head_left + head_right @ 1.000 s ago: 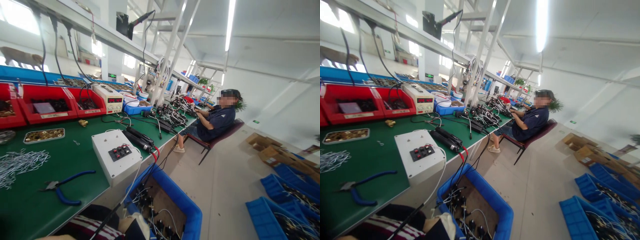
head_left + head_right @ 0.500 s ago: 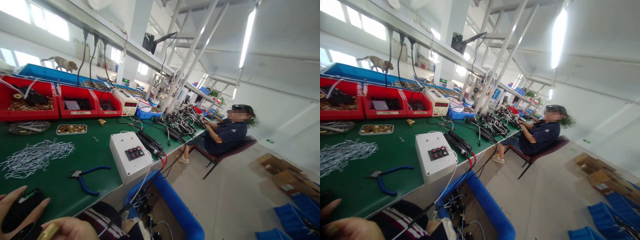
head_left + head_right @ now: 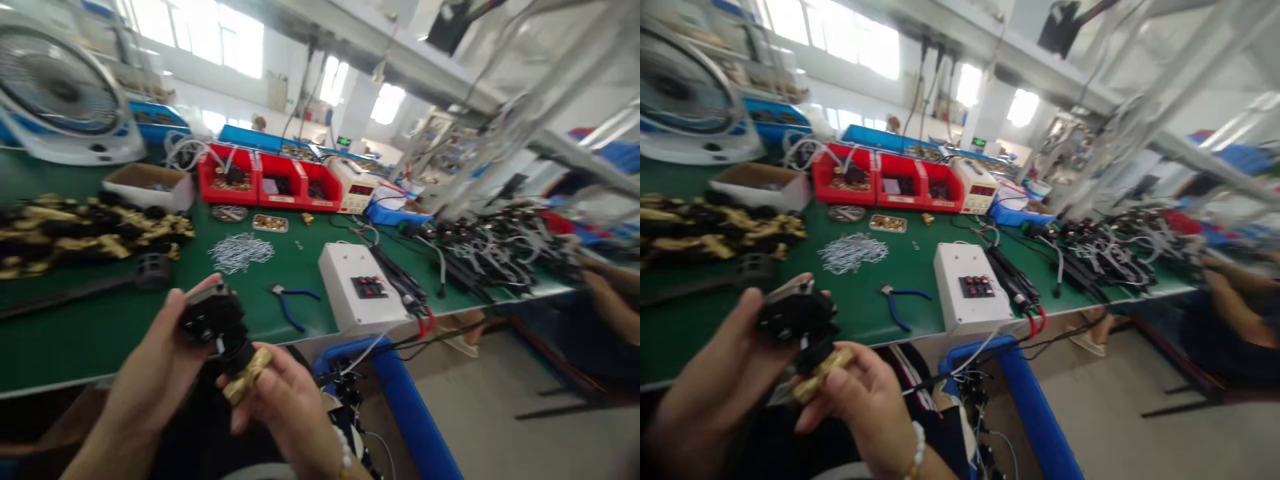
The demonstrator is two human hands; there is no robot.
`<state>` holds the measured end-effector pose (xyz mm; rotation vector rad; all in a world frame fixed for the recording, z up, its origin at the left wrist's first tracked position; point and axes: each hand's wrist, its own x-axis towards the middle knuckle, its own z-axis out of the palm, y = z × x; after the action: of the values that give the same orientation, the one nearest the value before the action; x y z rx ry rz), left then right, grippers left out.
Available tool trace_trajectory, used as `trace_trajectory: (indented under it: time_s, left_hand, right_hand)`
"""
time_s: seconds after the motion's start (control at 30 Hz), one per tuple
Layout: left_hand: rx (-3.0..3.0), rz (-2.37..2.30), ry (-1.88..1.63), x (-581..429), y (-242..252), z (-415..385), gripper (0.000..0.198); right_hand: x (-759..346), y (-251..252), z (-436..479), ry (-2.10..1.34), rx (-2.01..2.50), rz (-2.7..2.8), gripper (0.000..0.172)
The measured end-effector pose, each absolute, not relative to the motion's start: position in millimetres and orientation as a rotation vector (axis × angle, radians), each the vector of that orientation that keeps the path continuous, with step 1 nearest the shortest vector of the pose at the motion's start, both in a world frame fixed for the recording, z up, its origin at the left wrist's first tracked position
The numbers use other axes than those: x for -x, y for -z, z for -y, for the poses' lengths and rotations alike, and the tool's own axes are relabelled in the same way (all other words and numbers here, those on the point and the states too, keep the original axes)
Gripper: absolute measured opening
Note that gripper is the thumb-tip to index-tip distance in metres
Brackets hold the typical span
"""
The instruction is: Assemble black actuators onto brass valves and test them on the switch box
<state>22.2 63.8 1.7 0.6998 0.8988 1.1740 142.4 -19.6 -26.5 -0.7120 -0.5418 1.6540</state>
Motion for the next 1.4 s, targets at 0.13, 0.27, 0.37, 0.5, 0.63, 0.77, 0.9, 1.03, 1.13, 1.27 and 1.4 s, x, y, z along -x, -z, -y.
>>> trace_trajectory:
  time_s: [0.13, 0.27, 0.37, 0.5, 0.63, 0.77, 0.9, 1.03, 1.13, 1.27, 1.4]
  left_hand:
    - [-0.648, -0.889, -1.209, -16.8, -0.7, -51.6, 0.053]
    - [-0.991, -0.869, -1.255, -20.1, 3.2, -42.9, 0.044]
    - [-1.316, -0.865, -1.331, -16.5, 4.4, -37.8, 0.037]
    - [-1.641, -0.865, -1.436, -13.9, 0.4, -31.4, 0.037]
    - [-1.695, -0.887, -1.419, -16.6, -1.0, -27.0, 0.038]
    - [-1.723, -0.903, -1.346, -16.2, 2.6, -28.2, 0.041]
    - [-1.908, -1.015, -1.273, -8.0, 4.7, -27.7, 0.073]
    - [-2.134, -1.214, -1.164, -3.0, 4.7, -21.2, 0.083]
    - [-2.170, -1.269, -1.159, -5.5, 5.0, -17.0, 0.081]
    - [-2.106, -1.251, -1.229, -11.2, 4.9, -12.7, 0.077]
    - [-2.060, -1.151, -1.275, -18.0, 4.7, -5.3, 0.078]
  right_hand:
    - [-148.2, 20.6, 19.1, -1.644, 0.754, 0.655, 0.041]
    - [-146.4, 21.0, 21.1, -1.598, 0.747, 0.723, 0.037]
    - [-147.0, 14.3, 22.3, -1.660, 0.728, 0.686, 0.033]
    - [-147.5, 6.6, 25.1, -1.779, 0.651, 0.632, 0.034]
    - [-142.7, 10.2, 30.0, -1.573, 0.747, 0.705, 0.028]
    - [-141.6, 12.0, 29.2, -1.502, 0.791, 0.743, 0.030]
    - [-146.6, 5.1, 21.0, -1.479, 0.893, 0.706, 0.035]
    - [-149.3, 1.7, 18.7, -1.413, 0.977, 0.682, 0.043]
    - [-152.7, 5.2, 21.0, -1.389, 1.074, 0.729, 0.044]
    - [-163.6, 12.2, 13.6, -1.138, 1.148, 0.876, 0.043]
    - [-167.5, 8.2, -4.2, -0.931, 1.047, 0.902, 0.050]
